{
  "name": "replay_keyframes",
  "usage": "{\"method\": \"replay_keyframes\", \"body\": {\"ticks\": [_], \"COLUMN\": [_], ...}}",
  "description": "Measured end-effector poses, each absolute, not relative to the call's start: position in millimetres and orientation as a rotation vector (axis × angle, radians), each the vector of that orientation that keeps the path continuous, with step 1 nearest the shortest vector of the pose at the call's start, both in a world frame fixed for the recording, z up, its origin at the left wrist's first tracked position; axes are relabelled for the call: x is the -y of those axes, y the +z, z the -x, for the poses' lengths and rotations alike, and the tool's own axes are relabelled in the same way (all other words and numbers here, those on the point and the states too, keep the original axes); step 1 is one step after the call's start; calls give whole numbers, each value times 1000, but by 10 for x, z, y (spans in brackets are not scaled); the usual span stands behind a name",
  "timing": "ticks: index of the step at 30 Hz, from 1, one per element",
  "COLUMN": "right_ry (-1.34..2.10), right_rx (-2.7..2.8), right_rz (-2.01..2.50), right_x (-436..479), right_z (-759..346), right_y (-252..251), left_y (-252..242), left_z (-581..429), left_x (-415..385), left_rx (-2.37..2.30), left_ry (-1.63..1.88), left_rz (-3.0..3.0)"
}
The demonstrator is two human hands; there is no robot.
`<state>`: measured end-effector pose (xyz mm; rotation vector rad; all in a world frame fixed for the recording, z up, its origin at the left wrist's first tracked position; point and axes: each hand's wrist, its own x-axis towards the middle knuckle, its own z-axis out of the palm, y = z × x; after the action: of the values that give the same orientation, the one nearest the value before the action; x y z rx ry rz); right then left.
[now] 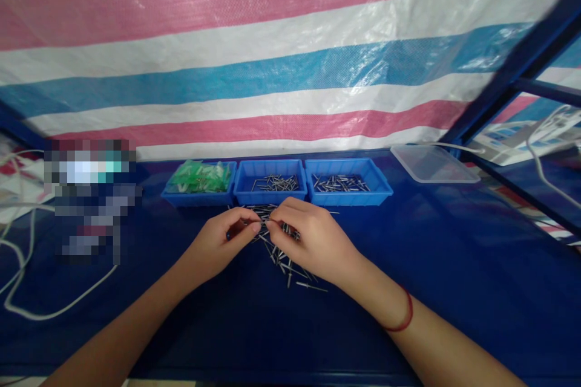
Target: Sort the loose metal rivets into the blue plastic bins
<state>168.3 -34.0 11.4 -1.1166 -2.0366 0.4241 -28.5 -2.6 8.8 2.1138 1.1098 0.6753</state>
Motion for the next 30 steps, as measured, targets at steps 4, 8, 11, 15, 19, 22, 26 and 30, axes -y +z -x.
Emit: {"method": "replay_keyframes", "body": {"ticks": [4,8,11,15,19,22,26,30], "right_ry": [148,-230,-426,-513,-435,-340,-215,-88], "right_rx": [1997,1803,1758,1829,1830,1890,1979,2045], "right_rz": [1291,1604,1767,1804,1709,1632,1567,1464], "right_x": [233,45,-71,-122,-64,9,98,163], "right_z": [-1924,-2315,-2523,-2561,-2423,-2270,-2065,-1906], "right_y": [164,97,-20,-115,-59,8,25,-13], "left_y": [141,220,234,185,128,98,78,70], "left_z": [370,506,597,666,664,635,582,511], "left_x": [-31,-115,-163,-195,-209,-211,-199,-164], "left_rx": [-1192,-1251,-1238,-1215,-1182,-1147,-1156,-1169], "left_ry": [547,427,280,161,105,91,78,70], "left_rz": [-2269,-2434,-2525,-2546,-2545,-2536,-2567,-2615]}}
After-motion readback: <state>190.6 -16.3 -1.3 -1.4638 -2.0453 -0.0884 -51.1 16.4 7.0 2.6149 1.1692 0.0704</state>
